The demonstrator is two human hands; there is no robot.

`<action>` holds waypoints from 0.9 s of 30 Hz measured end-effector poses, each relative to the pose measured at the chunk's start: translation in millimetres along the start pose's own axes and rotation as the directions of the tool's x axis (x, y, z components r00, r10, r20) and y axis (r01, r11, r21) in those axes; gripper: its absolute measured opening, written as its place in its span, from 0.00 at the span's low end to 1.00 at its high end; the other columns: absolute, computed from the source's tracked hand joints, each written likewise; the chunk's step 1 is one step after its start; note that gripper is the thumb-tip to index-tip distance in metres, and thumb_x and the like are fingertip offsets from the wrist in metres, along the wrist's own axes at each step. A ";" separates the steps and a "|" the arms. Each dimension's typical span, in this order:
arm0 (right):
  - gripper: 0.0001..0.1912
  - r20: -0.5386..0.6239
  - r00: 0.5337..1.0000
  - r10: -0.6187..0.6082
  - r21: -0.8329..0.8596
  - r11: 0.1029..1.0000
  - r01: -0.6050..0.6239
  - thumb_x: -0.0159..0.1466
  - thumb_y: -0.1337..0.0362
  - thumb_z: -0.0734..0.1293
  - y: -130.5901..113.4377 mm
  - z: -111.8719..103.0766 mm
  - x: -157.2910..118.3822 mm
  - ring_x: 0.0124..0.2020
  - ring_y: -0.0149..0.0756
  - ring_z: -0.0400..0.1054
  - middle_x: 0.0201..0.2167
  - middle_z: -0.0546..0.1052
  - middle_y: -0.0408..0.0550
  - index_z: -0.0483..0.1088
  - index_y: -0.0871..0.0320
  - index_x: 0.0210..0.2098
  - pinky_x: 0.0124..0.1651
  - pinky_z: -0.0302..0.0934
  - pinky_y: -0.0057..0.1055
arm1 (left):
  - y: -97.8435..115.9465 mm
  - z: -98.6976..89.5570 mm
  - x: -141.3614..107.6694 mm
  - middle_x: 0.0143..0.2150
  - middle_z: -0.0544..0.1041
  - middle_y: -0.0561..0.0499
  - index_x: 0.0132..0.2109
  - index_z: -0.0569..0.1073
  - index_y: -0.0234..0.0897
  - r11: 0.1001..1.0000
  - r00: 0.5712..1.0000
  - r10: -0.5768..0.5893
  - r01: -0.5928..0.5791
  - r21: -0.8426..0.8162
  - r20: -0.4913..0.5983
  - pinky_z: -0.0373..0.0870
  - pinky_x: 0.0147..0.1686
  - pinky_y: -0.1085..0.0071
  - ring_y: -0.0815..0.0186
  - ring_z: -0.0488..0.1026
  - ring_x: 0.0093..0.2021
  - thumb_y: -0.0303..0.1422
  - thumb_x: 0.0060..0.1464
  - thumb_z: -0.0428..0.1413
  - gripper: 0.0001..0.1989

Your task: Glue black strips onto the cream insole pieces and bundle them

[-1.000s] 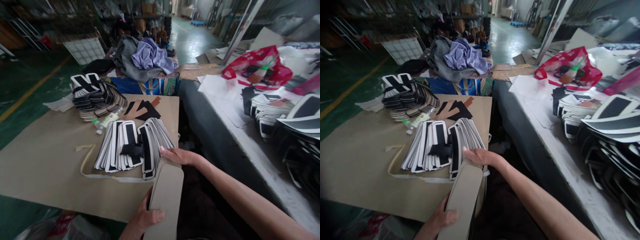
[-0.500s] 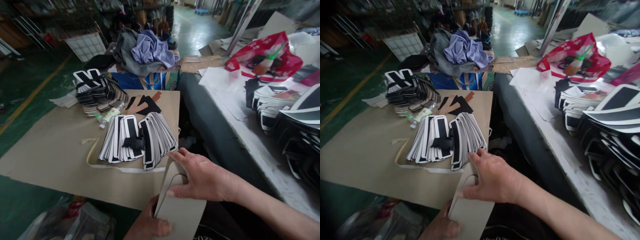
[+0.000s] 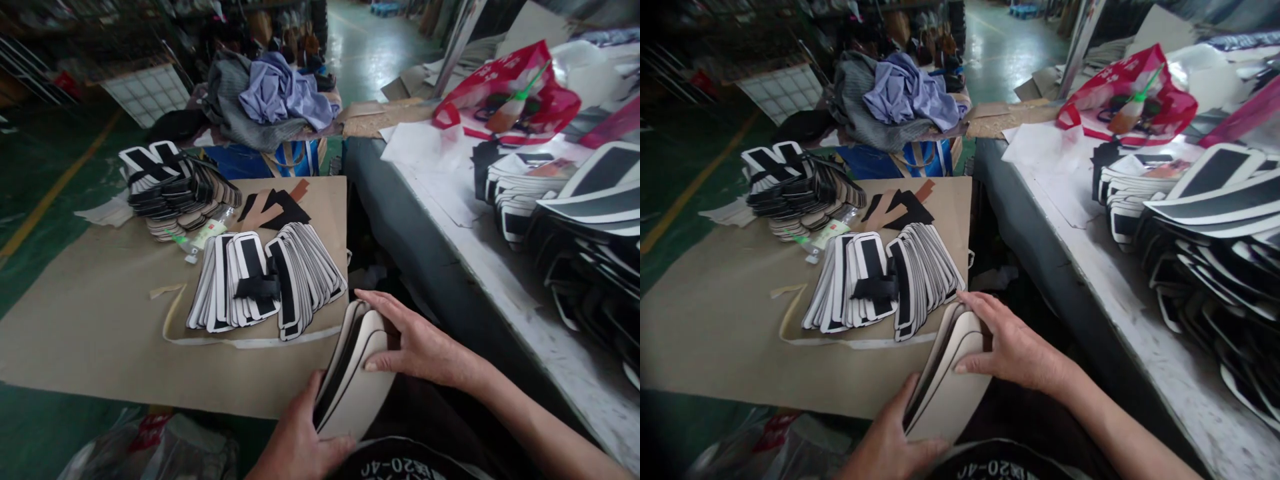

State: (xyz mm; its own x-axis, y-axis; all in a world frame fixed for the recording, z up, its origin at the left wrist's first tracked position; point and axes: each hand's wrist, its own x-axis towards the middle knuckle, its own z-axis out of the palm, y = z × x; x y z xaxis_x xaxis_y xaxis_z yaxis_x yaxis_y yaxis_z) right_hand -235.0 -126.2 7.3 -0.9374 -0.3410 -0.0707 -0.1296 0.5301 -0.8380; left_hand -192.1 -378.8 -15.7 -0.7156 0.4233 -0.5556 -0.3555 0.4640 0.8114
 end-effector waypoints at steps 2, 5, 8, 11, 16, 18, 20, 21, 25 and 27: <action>0.41 -0.154 0.988 -0.030 -0.122 0.992 0.011 0.58 0.54 0.70 -0.7 3.1 -11.3 0.61 0.46 0.52 0.61 0.57 0.53 0.50 0.51 0.64 0.62 0.52 0.46 | -9.9 1.9 7.8 0.51 0.73 0.40 0.56 0.62 0.34 0.991 0.982 0.012 0.013 0.131 -0.187 0.66 0.50 0.56 0.49 0.70 0.51 0.35 0.43 0.62 0.33; 0.33 -0.266 0.964 -0.005 -0.152 0.988 -0.037 0.63 0.58 0.66 2.8 13.8 -29.3 0.60 0.44 0.55 0.59 0.59 0.53 0.50 0.49 0.64 0.60 0.57 0.44 | -30.5 2.0 20.5 0.47 0.75 0.39 0.54 0.62 0.34 0.939 0.940 0.169 -0.063 0.337 -0.295 0.69 0.46 0.54 0.49 0.73 0.46 0.38 0.45 0.61 0.30; 0.31 -0.280 0.960 0.028 -0.117 0.991 -0.063 0.65 0.61 0.63 4.6 26.1 -42.9 0.60 0.42 0.55 0.59 0.60 0.52 0.49 0.49 0.64 0.60 0.58 0.42 | -46.9 0.5 27.1 0.44 0.76 0.41 0.52 0.63 0.36 0.741 0.837 0.484 -0.236 0.628 -0.257 0.73 0.41 0.57 0.52 0.75 0.42 0.37 0.50 0.58 0.23; 0.28 -0.270 0.961 0.056 -0.082 0.993 -0.081 0.66 0.64 0.61 3.2 35.2 -50.7 0.60 0.40 0.57 0.59 0.60 0.51 0.51 0.49 0.64 0.60 0.58 0.40 | -52.7 -0.1 27.1 0.41 0.76 0.42 0.52 0.63 0.36 0.524 0.741 0.656 -0.314 0.792 -0.141 0.75 0.37 0.60 0.55 0.76 0.39 0.37 0.56 0.53 0.18; 0.27 -0.311 0.948 0.069 -0.021 0.997 -0.079 0.67 0.66 0.60 6.0 47.5 -61.1 0.62 0.40 0.53 0.61 0.59 0.52 0.50 0.50 0.64 0.62 0.55 0.42 | -53.7 1.9 26.7 0.42 0.75 0.40 0.53 0.61 0.32 0.375 0.685 0.727 -0.340 0.862 -0.046 0.75 0.38 0.61 0.56 0.75 0.40 0.35 0.60 0.48 0.17; 0.28 -0.324 0.943 0.072 -0.008 0.997 -0.079 0.67 0.67 0.59 8.6 52.1 -65.8 0.63 0.40 0.51 0.62 0.57 0.52 0.49 0.51 0.65 0.63 0.53 0.43 | -54.3 3.0 27.3 0.41 0.75 0.40 0.53 0.61 0.32 0.366 0.682 0.729 -0.321 0.873 -0.054 0.74 0.37 0.61 0.56 0.75 0.39 0.34 0.60 0.48 0.17; 0.28 -0.337 0.938 0.077 -0.002 0.997 -0.082 0.67 0.67 0.59 10.5 55.2 -70.0 0.63 0.40 0.51 0.62 0.56 0.52 0.49 0.51 0.64 0.63 0.53 0.44 | -54.6 3.7 27.5 0.41 0.75 0.41 0.53 0.61 0.32 0.373 0.693 0.718 -0.306 0.876 -0.064 0.74 0.37 0.61 0.56 0.75 0.39 0.34 0.59 0.48 0.17; 0.28 -0.342 0.936 0.079 0.000 0.996 -0.084 0.67 0.67 0.59 10.9 56.0 -71.7 0.63 0.41 0.51 0.62 0.56 0.52 0.50 0.51 0.64 0.63 0.53 0.44 | -54.5 3.9 27.5 0.41 0.75 0.41 0.53 0.61 0.32 0.374 0.696 0.715 -0.306 0.875 -0.063 0.74 0.37 0.61 0.56 0.75 0.39 0.34 0.59 0.49 0.17; 0.26 -0.364 0.928 0.078 0.004 0.997 -0.082 0.67 0.67 0.59 10.4 55.8 -74.9 0.61 0.41 0.54 0.59 0.60 0.53 0.52 0.51 0.62 0.62 0.55 0.44 | -53.7 4.1 26.9 0.42 0.75 0.40 0.54 0.61 0.30 0.362 0.681 0.731 -0.318 0.876 -0.055 0.75 0.37 0.61 0.56 0.75 0.39 0.32 0.57 0.49 0.18; 0.24 -0.377 0.922 0.087 0.011 0.996 -0.089 0.66 0.66 0.59 9.9 55.0 -74.9 0.58 0.41 0.57 0.56 0.62 0.53 0.54 0.51 0.61 0.60 0.57 0.43 | -53.7 3.8 27.0 0.41 0.75 0.40 0.53 0.61 0.30 0.360 0.680 0.732 -0.319 0.877 -0.053 0.75 0.37 0.60 0.56 0.75 0.39 0.30 0.56 0.49 0.18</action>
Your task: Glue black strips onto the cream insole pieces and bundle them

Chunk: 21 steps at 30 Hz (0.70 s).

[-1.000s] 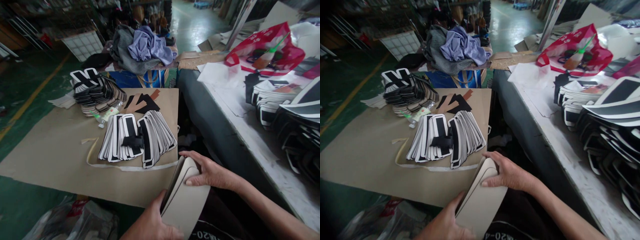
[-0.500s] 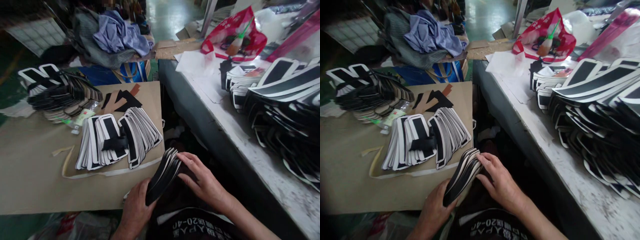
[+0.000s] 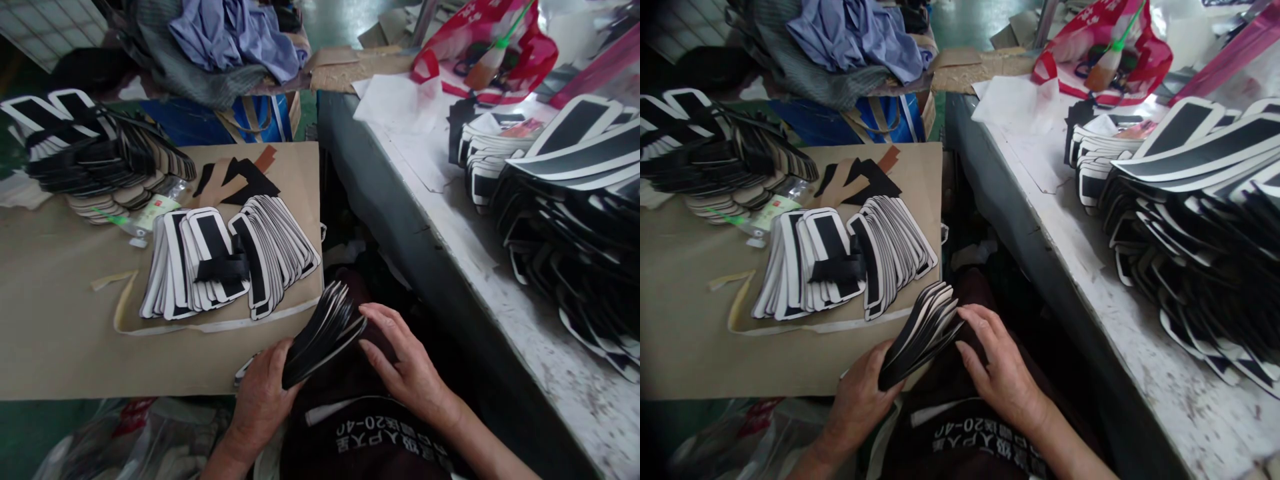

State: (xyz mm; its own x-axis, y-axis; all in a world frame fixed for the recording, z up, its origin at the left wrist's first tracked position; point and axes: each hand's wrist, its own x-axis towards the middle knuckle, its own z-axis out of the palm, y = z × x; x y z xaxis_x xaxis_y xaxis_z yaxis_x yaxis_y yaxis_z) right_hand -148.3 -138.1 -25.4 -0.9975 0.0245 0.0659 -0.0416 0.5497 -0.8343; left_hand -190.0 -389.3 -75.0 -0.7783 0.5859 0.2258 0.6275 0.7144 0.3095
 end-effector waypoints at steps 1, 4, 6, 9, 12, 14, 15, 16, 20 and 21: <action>0.22 -0.004 1.000 0.010 0.000 1.000 -0.010 0.66 0.66 0.59 -0.1 -0.3 0.3 0.57 0.41 0.59 0.54 0.63 0.53 0.56 0.52 0.60 0.58 0.59 0.42 | -0.4 0.1 -0.1 0.41 0.75 0.40 0.53 0.61 0.30 1.000 1.000 0.000 0.000 0.002 0.001 0.75 0.37 0.60 0.56 0.75 0.39 0.29 0.56 0.49 0.18; 0.21 0.010 0.999 0.037 0.001 0.999 -0.037 0.65 0.66 0.60 0.1 -1.4 1.3 0.53 0.42 0.61 0.51 0.64 0.54 0.58 0.52 0.58 0.54 0.62 0.41 | -2.2 0.0 -0.5 0.41 0.75 0.40 0.53 0.61 0.30 1.000 1.000 -0.002 0.002 0.000 0.010 0.74 0.38 0.60 0.56 0.74 0.39 0.28 0.54 0.50 0.19; 0.23 0.035 0.998 0.045 0.015 0.999 -0.046 0.65 0.66 0.60 0.6 -2.7 2.0 0.51 0.41 0.61 0.49 0.63 0.53 0.58 0.52 0.59 0.53 0.62 0.40 | -3.7 -1.0 -0.7 0.42 0.75 0.40 0.54 0.61 0.29 1.000 1.000 0.014 -0.014 0.008 0.013 0.74 0.39 0.60 0.55 0.73 0.40 0.27 0.53 0.51 0.20; 0.24 0.078 0.996 0.047 0.053 0.997 -0.052 0.64 0.67 0.60 1.3 -4.7 2.7 0.49 0.40 0.61 0.47 0.63 0.52 0.57 0.51 0.60 0.52 0.61 0.38 | -5.1 -4.1 -0.4 0.45 0.74 0.38 0.55 0.61 0.28 0.998 0.998 0.051 -0.052 0.032 0.028 0.72 0.43 0.58 0.54 0.71 0.43 0.25 0.52 0.52 0.22; 0.25 0.092 0.995 0.041 0.082 0.995 -0.049 0.63 0.69 0.60 2.5 -5.3 3.2 0.48 0.39 0.61 0.46 0.63 0.51 0.58 0.50 0.59 0.50 0.61 0.38 | -5.3 -7.2 0.6 0.46 0.73 0.38 0.55 0.62 0.28 0.997 0.997 0.062 -0.064 0.043 0.042 0.71 0.45 0.58 0.54 0.71 0.45 0.23 0.50 0.51 0.23; 0.25 0.086 0.996 0.029 0.088 0.995 -0.036 0.62 0.70 0.60 3.5 -4.9 3.7 0.47 0.39 0.61 0.45 0.63 0.50 0.58 0.50 0.58 0.49 0.61 0.38 | -5.1 -8.0 0.8 0.46 0.73 0.39 0.54 0.62 0.28 0.997 0.997 0.061 -0.063 0.050 0.042 0.71 0.44 0.58 0.55 0.71 0.45 0.23 0.50 0.51 0.23; 0.24 0.085 0.996 0.025 0.087 0.996 -0.033 0.62 0.70 0.60 3.9 -4.8 4.2 0.47 0.39 0.61 0.45 0.63 0.50 0.59 0.50 0.57 0.49 0.61 0.38 | -5.0 -8.0 0.7 0.46 0.74 0.40 0.54 0.62 0.29 0.997 0.997 0.061 -0.063 0.052 0.039 0.71 0.44 0.58 0.55 0.71 0.44 0.23 0.50 0.51 0.23; 0.23 0.087 0.996 0.024 0.083 0.996 -0.031 0.62 0.70 0.60 4.3 -4.7 5.0 0.47 0.39 0.61 0.44 0.63 0.50 0.59 0.50 0.56 0.49 0.61 0.38 | -5.0 -7.8 0.4 0.46 0.74 0.40 0.54 0.62 0.29 0.997 0.997 0.058 -0.060 0.053 0.041 0.71 0.44 0.58 0.55 0.71 0.45 0.23 0.50 0.51 0.23; 0.22 0.109 0.994 0.015 0.056 0.998 -0.021 0.60 0.70 0.61 4.4 -5.8 10.7 0.46 0.40 0.61 0.44 0.64 0.50 0.60 0.51 0.53 0.49 0.61 0.39 | -5.2 -6.3 -0.5 0.46 0.73 0.40 0.55 0.62 0.30 0.998 0.997 0.054 -0.056 0.042 0.046 0.71 0.45 0.58 0.55 0.71 0.45 0.22 0.49 0.49 0.23; 0.21 0.116 0.993 0.012 0.053 0.998 -0.018 0.60 0.70 0.61 4.2 -6.4 12.7 0.46 0.40 0.61 0.43 0.64 0.50 0.60 0.51 0.53 0.49 0.62 0.39 | -5.3 -6.2 -0.3 0.46 0.73 0.40 0.55 0.62 0.29 0.997 0.997 0.058 -0.060 0.040 0.042 0.71 0.45 0.58 0.55 0.71 0.45 0.22 0.49 0.49 0.23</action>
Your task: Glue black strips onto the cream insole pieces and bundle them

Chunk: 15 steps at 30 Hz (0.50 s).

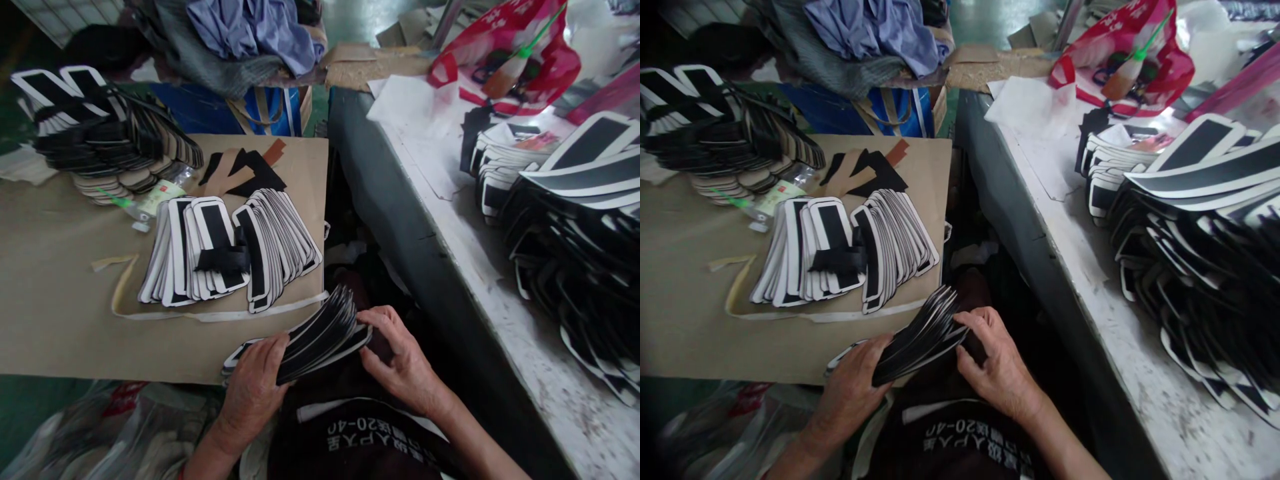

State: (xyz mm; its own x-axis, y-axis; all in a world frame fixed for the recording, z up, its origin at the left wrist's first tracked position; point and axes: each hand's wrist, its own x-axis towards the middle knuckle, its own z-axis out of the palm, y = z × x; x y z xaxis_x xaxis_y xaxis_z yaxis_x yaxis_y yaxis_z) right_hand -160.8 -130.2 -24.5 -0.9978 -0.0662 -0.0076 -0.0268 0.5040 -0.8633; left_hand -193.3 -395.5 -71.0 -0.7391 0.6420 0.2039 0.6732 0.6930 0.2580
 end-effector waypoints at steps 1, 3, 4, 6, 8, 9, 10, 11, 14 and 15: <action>0.21 0.009 1.000 -0.001 0.000 1.000 0.001 0.60 0.71 0.61 -0.3 -0.9 2.0 0.46 0.40 0.61 0.43 0.64 0.50 0.60 0.51 0.52 0.49 0.62 0.39 | -0.1 0.0 0.5 0.46 0.73 0.39 0.55 0.62 0.29 1.000 1.000 0.006 -0.006 -0.002 -0.005 0.71 0.44 0.59 0.55 0.71 0.45 0.22 0.49 0.49 0.23; 0.21 0.029 1.000 0.003 0.004 1.000 -0.003 0.59 0.71 0.61 -0.8 -2.9 6.0 0.45 0.39 0.61 0.42 0.64 0.49 0.60 0.52 0.51 0.47 0.62 0.38 | -0.1 -0.5 1.9 0.46 0.73 0.39 0.54 0.62 0.29 1.000 1.000 0.010 -0.010 -0.003 -0.011 0.71 0.44 0.59 0.55 0.71 0.45 0.22 0.50 0.49 0.23; 0.21 0.038 0.999 0.001 0.006 1.000 -0.001 0.58 0.72 0.61 -0.9 -3.8 7.8 0.44 0.39 0.61 0.41 0.64 0.49 0.60 0.52 0.51 0.47 0.62 0.37 | 0.0 -0.9 2.6 0.46 0.73 0.39 0.54 0.62 0.29 1.000 1.000 0.010 -0.010 -0.005 -0.011 0.71 0.44 0.59 0.55 0.71 0.44 0.22 0.50 0.49 0.22; 0.19 0.053 0.999 -0.012 0.008 1.000 0.011 0.57 0.73 0.61 -1.1 -5.2 10.5 0.43 0.38 0.61 0.40 0.63 0.48 0.61 0.53 0.48 0.46 0.62 0.36 | 0.2 -1.7 3.7 0.46 0.73 0.39 0.54 0.62 0.29 1.000 1.000 0.007 -0.007 -0.012 -0.004 0.71 0.44 0.59 0.56 0.71 0.44 0.22 0.51 0.50 0.22; 0.17 0.052 0.998 -0.026 0.005 1.000 0.026 0.57 0.73 0.62 -1.1 -5.4 11.3 0.42 0.37 0.61 0.39 0.63 0.48 0.62 0.53 0.45 0.46 0.62 0.35 | 0.2 -1.9 4.0 0.45 0.73 0.39 0.54 0.63 0.28 1.000 1.000 0.001 -0.001 -0.018 0.003 0.71 0.44 0.59 0.56 0.71 0.44 0.22 0.51 0.50 0.21; 0.16 0.044 0.999 -0.029 -0.003 1.000 0.029 0.57 0.73 0.62 -0.9 -4.9 10.8 0.42 0.37 0.61 0.39 0.63 0.48 0.62 0.53 0.44 0.46 0.62 0.35 | 0.1 -1.6 3.9 0.45 0.73 0.39 0.53 0.63 0.28 1.000 1.000 0.000 0.000 -0.019 0.004 0.71 0.44 0.59 0.56 0.71 0.44 0.22 0.51 0.51 0.20; 0.16 0.034 0.999 -0.031 -0.017 0.999 0.031 0.57 0.73 0.62 -0.7 -4.1 9.7 0.43 0.38 0.61 0.40 0.63 0.48 0.62 0.53 0.44 0.46 0.62 0.35 | -0.2 -1.1 3.6 0.45 0.73 0.39 0.53 0.63 0.28 1.000 1.000 -0.002 0.002 -0.018 0.004 0.71 0.44 0.59 0.56 0.71 0.44 0.22 0.52 0.51 0.20; 0.16 0.019 0.999 -0.033 -0.036 0.999 0.034 0.57 0.73 0.62 -0.2 -3.0 8.2 0.44 0.39 0.61 0.41 0.63 0.49 0.62 0.53 0.44 0.46 0.62 0.36 | -0.6 -0.5 3.4 0.45 0.73 0.39 0.53 0.63 0.28 1.000 1.000 -0.002 0.002 -0.016 0.004 0.70 0.44 0.59 0.56 0.71 0.44 0.23 0.52 0.51 0.20; 0.17 -0.037 0.998 -0.047 -0.096 0.994 0.043 0.57 0.71 0.63 2.1 1.1 3.0 0.50 0.43 0.58 0.46 0.61 0.52 0.62 0.54 0.46 0.50 0.60 0.40 | -1.9 1.1 3.3 0.46 0.73 0.39 0.54 0.63 0.27 1.000 1.000 0.004 -0.004 -0.010 0.005 0.70 0.45 0.59 0.56 0.71 0.45 0.24 0.53 0.52 0.20; 0.17 -0.055 0.997 -0.054 -0.109 0.993 0.047 0.57 0.71 0.64 2.9 2.2 1.7 0.52 0.44 0.57 0.49 0.59 0.53 0.62 0.54 0.46 0.52 0.59 0.42 | -2.1 1.2 3.7 0.46 0.73 0.39 0.54 0.63 0.27 1.000 1.000 0.007 -0.007 -0.007 0.006 0.70 0.45 0.59 0.56 0.71 0.45 0.25 0.53 0.51 0.20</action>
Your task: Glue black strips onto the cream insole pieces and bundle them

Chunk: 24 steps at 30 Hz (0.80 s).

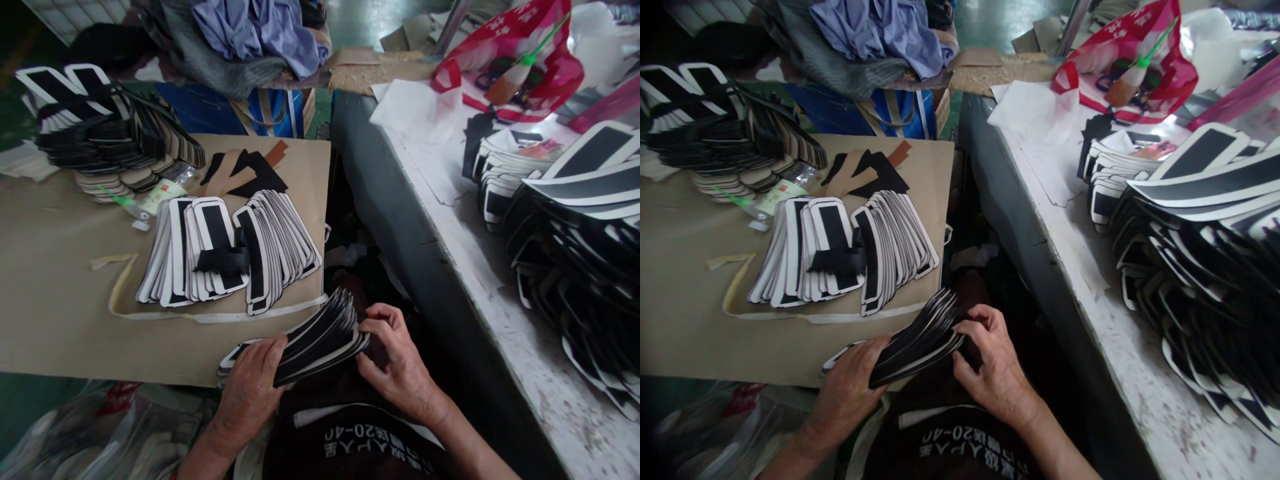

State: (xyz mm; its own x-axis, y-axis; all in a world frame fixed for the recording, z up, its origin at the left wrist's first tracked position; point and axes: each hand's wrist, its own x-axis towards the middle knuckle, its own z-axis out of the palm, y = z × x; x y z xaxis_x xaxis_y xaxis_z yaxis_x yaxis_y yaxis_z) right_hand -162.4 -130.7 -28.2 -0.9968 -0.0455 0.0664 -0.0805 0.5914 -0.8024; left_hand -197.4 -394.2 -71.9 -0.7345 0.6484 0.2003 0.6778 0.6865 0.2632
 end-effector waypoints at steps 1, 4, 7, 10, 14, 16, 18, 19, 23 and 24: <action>0.17 -0.014 1.000 -0.004 -0.008 1.000 0.004 0.57 0.71 0.64 0.6 0.9 -0.9 0.54 0.45 0.55 0.51 0.58 0.54 0.62 0.54 0.46 0.53 0.59 0.43 | -0.1 -0.3 0.6 0.46 0.73 0.39 0.54 0.63 0.27 1.000 1.000 0.001 -0.001 0.003 -0.001 0.70 0.45 0.60 0.56 0.71 0.45 0.25 0.54 0.51 0.20; 0.16 -0.012 1.000 -0.027 -0.015 1.000 0.026 0.57 0.71 0.63 1.5 1.4 -0.5 0.57 0.46 0.53 0.55 0.57 0.54 0.62 0.55 0.45 0.55 0.57 0.45 | 0.5 -2.5 2.9 0.45 0.74 0.40 0.54 0.63 0.28 1.000 1.000 0.002 -0.002 0.008 -0.017 0.70 0.44 0.61 0.56 0.71 0.44 0.25 0.55 0.49 0.19; 0.17 0.010 0.998 -0.069 -0.014 0.997 0.069 0.57 0.73 0.62 1.5 0.0 1.7 0.58 0.46 0.53 0.56 0.59 0.54 0.61 0.55 0.45 0.56 0.56 0.46 | 1.5 -5.1 5.1 0.44 0.74 0.40 0.53 0.64 0.28 1.000 1.000 0.002 -0.001 0.011 -0.031 0.70 0.43 0.61 0.57 0.71 0.43 0.24 0.55 0.47 0.18; 0.17 0.011 0.994 -0.107 -0.019 0.994 0.107 0.57 0.73 0.62 1.2 -1.0 2.8 0.57 0.46 0.54 0.55 0.60 0.54 0.61 0.55 0.45 0.56 0.55 0.47 | 1.8 -6.6 6.0 0.44 0.74 0.40 0.52 0.64 0.28 1.000 0.999 0.005 -0.004 0.013 -0.043 0.71 0.43 0.62 0.58 0.71 0.43 0.24 0.55 0.46 0.17; 0.17 0.004 0.992 -0.125 -0.045 0.991 0.125 0.56 0.74 0.63 0.3 -0.6 4.4 0.57 0.46 0.54 0.55 0.61 0.53 0.62 0.56 0.44 0.56 0.55 0.48 | 1.0 -7.3 5.4 0.44 0.74 0.40 0.53 0.64 0.28 1.000 0.999 0.010 -0.009 0.012 -0.050 0.71 0.43 0.62 0.58 0.71 0.43 0.24 0.54 0.46 0.18; 0.16 0.002 0.991 -0.136 -0.055 0.989 0.136 0.55 0.74 0.63 -0.3 0.0 5.9 0.57 0.47 0.54 0.55 0.62 0.53 0.62 0.56 0.43 0.56 0.55 0.49 | 0.2 -7.4 5.1 0.44 0.74 0.40 0.53 0.64 0.28 1.000 0.999 0.008 -0.007 0.015 -0.047 0.70 0.43 0.62 0.57 0.71 0.43 0.22 0.53 0.46 0.19; 0.16 0.005 0.989 -0.145 -0.061 0.988 0.145 0.54 0.74 0.62 -0.7 0.4 7.2 0.57 0.47 0.53 0.54 0.62 0.53 0.62 0.56 0.42 0.55 0.55 0.49 | -0.8 -7.2 4.8 0.44 0.74 0.40 0.53 0.64 0.28 1.000 0.999 0.006 -0.005 0.018 -0.044 0.70 0.43 0.61 0.57 0.71 0.43 0.21 0.51 0.47 0.20; 0.16 0.007 0.989 -0.148 -0.064 0.987 0.148 0.54 0.75 0.62 -0.8 0.4 7.6 0.56 0.47 0.53 0.54 0.63 0.53 0.62 0.56 0.42 0.55 0.55 0.48 | -1.5 -6.9 4.6 0.44 0.74 0.40 0.53 0.64 0.27 1.000 0.999 0.008 -0.007 0.018 -0.045 0.70 0.43 0.61 0.57 0.71 0.43 0.21 0.50 0.47 0.21; 0.16 0.014 0.987 -0.157 -0.079 0.984 0.158 0.53 0.75 0.62 -0.7 -0.3 8.8 0.56 0.46 0.54 0.53 0.63 0.52 0.62 0.56 0.41 0.55 0.55 0.48 | -3.8 -4.9 2.4 0.46 0.73 0.40 0.53 0.64 0.26 1.000 0.999 0.014 -0.014 0.007 -0.034 0.69 0.44 0.60 0.56 0.70 0.44 0.20 0.48 0.47 0.23; 0.16 0.017 0.987 -0.159 -0.082 0.984 0.160 0.53 0.75 0.62 -0.5 -0.7 9.1 0.56 0.46 0.54 0.53 0.64 0.52 0.62 0.56 0.41 0.55 0.55 0.48 | -4.2 -4.5 1.7 0.46 0.73 0.40 0.54 0.64 0.26 1.000 1.000 0.011 -0.011 0.001 -0.026 0.69 0.45 0.60 0.56 0.69 0.45 0.20 0.47 0.47 0.24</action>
State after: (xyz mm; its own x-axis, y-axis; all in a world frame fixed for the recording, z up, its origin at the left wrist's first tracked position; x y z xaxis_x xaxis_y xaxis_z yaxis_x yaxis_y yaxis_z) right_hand -171.5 -130.8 -26.8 -0.9712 -0.1529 0.1829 -0.2383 0.6404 -0.7301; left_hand -201.6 -397.5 -68.5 -0.7276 0.6471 0.2278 0.6859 0.6795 0.2604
